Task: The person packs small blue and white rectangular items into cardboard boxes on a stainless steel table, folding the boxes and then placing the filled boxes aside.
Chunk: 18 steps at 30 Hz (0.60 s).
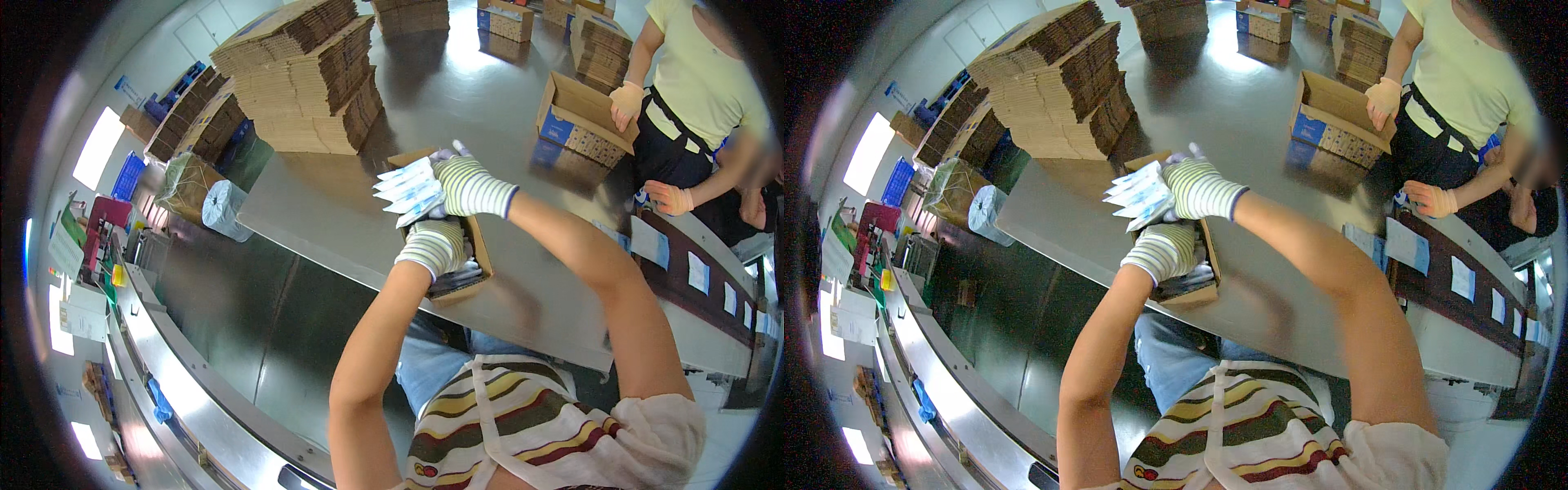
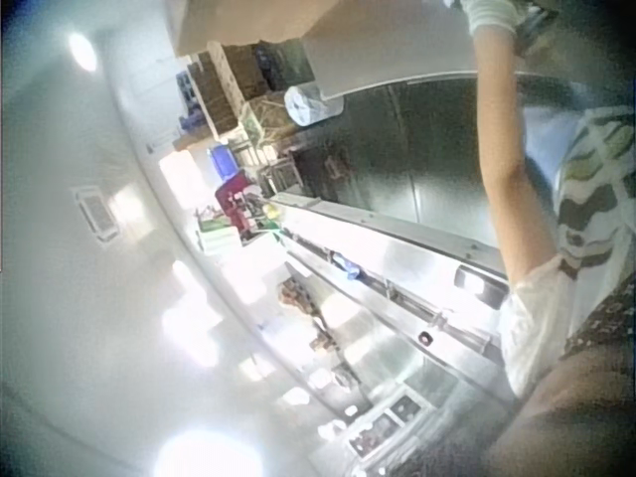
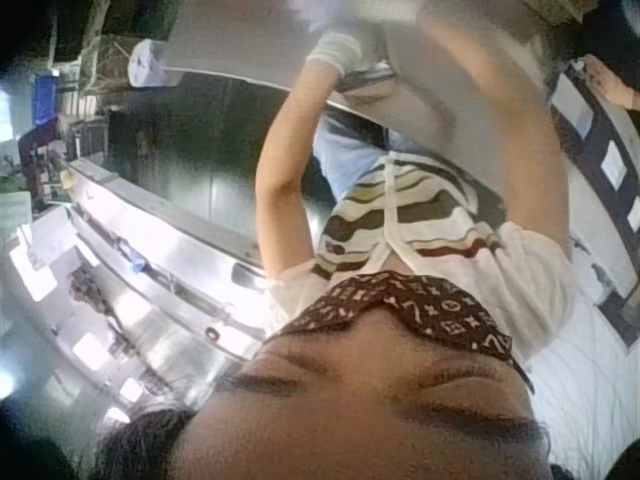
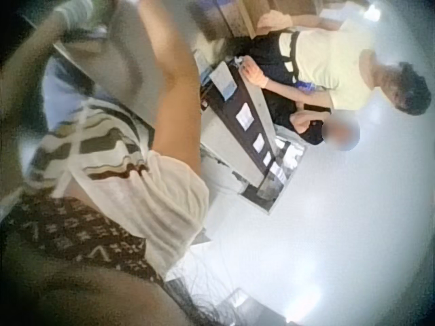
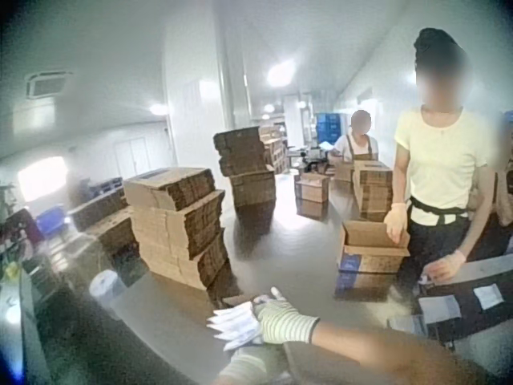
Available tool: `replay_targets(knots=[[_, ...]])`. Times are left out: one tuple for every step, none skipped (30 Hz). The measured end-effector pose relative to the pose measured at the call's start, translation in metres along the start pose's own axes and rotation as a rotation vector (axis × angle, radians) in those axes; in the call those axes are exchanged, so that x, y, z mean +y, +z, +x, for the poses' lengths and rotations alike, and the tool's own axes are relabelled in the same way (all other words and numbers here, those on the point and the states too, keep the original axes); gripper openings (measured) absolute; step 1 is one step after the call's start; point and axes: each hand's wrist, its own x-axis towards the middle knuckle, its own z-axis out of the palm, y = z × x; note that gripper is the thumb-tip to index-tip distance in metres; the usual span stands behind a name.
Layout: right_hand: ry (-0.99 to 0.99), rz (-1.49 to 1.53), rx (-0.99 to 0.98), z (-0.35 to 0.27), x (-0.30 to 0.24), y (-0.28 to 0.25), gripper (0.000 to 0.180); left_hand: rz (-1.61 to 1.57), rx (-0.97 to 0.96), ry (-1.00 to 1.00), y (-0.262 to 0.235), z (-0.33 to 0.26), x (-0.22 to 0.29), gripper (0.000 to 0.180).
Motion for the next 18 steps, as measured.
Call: replay_targets(knots=[[-0.013,0.006,0.024,-0.005,0.006,-0.003,0.096,0.009,0.013,0.015,0.005,0.004,0.002,0.045],[-0.052,0.086,0.166,-0.012,0.016,-0.009,0.098,0.024,0.131,0.003,0.011,-0.001,0.004,0.046],[-0.086,0.35,0.366,-0.02,0.019,-0.013,0.093,0.017,0.16,0.04,0.017,-0.003,0.001,0.048],[-0.127,0.338,0.487,-0.037,0.021,-0.017,0.084,0.034,0.162,0.031,0.022,-0.003,0.001,0.049],[-0.171,0.334,0.601,-0.06,0.008,-0.027,0.076,0.049,0.158,0.014,0.023,-0.007,0.001,0.049],[-0.343,0.267,0.498,-0.082,-0.004,-0.032,0.068,-0.096,0.045,0.131,0.023,-0.004,-0.005,0.046],[-0.514,0.198,0.391,-0.102,-0.018,-0.032,0.061,-0.083,0.093,0.077,0.028,-0.01,-0.003,0.039],[-0.563,0.115,0.149,-0.119,-0.03,-0.026,0.055,-0.072,0.138,0.052,0.035,-0.003,0.002,0.034],[-0.619,0.036,-0.093,-0.134,-0.047,-0.02,0.05,-0.003,0.112,0.054,0.036,0.003,0.001,0.032],[-0.599,0.031,0.071,-0.147,-0.048,0.017,0.045,0.003,-0.042,0.098,0.006,-0.003,0.013,0.031],[-0.589,0.013,0.242,-0.154,-0.048,0.05,0.039,-0.056,-0.079,0.149,0.004,0.001,0.012,0.031],[-0.55,-0.026,0.267,-0.148,-0.051,0.056,0.037,-0.076,-0.111,0.188,-0.002,0.0,0.008,0.031],[-0.508,-0.075,0.297,-0.14,-0.052,0.056,0.035,-0.091,-0.135,0.234,-0.012,0.001,0.006,0.03],[-0.509,-0.101,0.253,-0.132,-0.051,0.057,0.032,-0.209,-0.025,0.299,-0.017,0.003,-0.002,0.03],[-0.479,-0.177,0.346,-0.116,-0.043,0.06,0.031,-0.329,0.07,0.37,-0.035,0.001,-0.004,0.029],[-0.418,-0.054,0.338,-0.097,-0.026,0.064,0.03,-0.37,0.168,0.352,-0.056,-0.003,-0.007,0.026],[-0.331,0.059,0.357,-0.076,0.006,0.064,0.03,-0.456,0.421,0.422,-0.064,-0.001,-0.007,0.025],[-0.287,0.212,0.373,-0.045,0.032,0.078,0.029,-0.479,0.562,0.396,-0.063,-0.004,-0.021,0.025]])
